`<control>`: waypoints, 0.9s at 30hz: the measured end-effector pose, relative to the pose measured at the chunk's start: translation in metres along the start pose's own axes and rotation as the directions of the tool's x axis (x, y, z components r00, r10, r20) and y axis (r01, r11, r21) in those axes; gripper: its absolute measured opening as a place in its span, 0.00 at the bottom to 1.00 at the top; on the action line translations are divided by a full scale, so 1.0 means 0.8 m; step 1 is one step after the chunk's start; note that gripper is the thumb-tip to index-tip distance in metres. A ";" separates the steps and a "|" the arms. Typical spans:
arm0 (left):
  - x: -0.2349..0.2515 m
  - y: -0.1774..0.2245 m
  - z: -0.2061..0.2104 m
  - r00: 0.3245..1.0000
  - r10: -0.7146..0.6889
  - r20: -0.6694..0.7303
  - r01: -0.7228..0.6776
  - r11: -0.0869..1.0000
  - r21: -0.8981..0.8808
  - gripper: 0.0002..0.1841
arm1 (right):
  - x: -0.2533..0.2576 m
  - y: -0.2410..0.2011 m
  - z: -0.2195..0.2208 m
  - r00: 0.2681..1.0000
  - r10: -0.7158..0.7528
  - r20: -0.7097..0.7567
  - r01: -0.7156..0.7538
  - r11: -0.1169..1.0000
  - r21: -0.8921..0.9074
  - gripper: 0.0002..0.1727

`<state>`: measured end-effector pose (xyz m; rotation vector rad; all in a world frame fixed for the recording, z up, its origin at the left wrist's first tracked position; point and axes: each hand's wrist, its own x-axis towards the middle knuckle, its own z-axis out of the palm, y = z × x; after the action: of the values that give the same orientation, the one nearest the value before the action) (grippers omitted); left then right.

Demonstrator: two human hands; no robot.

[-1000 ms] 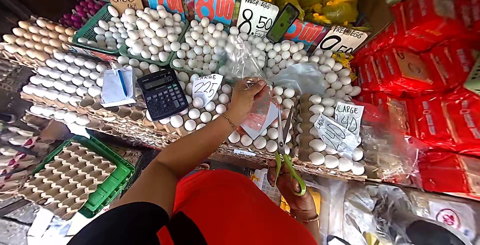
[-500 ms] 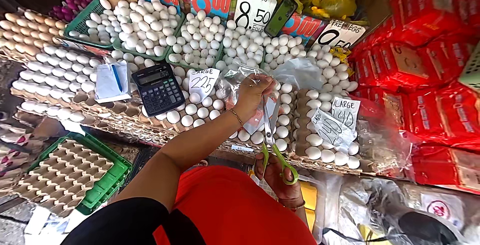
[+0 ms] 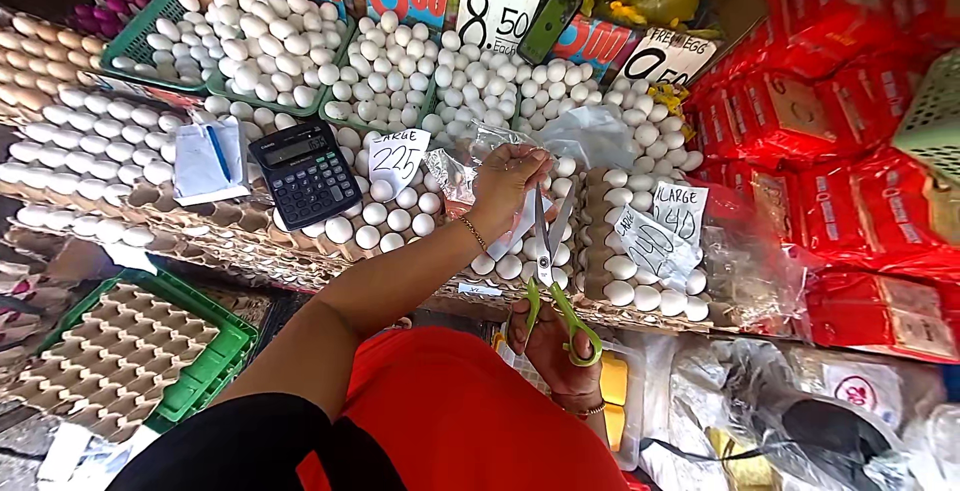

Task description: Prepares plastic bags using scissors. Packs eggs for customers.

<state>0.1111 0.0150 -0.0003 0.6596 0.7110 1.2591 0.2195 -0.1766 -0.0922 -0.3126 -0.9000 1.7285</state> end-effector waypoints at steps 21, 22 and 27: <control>-0.077 -0.015 -0.015 0.978 -0.191 0.090 0.188 0.981 0.043 0.20 | 0.017 0.004 0.022 0.983 -0.131 -0.126 0.159 0.955 0.249 0.45; -0.078 -0.018 -0.018 0.976 -0.199 0.090 0.196 0.980 0.037 0.20 | 0.018 0.005 0.023 0.983 -0.127 -0.134 0.160 0.950 0.269 0.45; -0.076 -0.017 -0.027 0.974 -0.226 0.028 0.226 0.974 0.032 0.20 | 0.020 0.008 0.023 0.984 -0.106 -0.144 0.146 0.942 0.303 0.45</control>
<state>0.0926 -0.0458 -0.0176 0.6027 0.7576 1.0285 0.1983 -0.1705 -0.0804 -0.1470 -0.5311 1.6802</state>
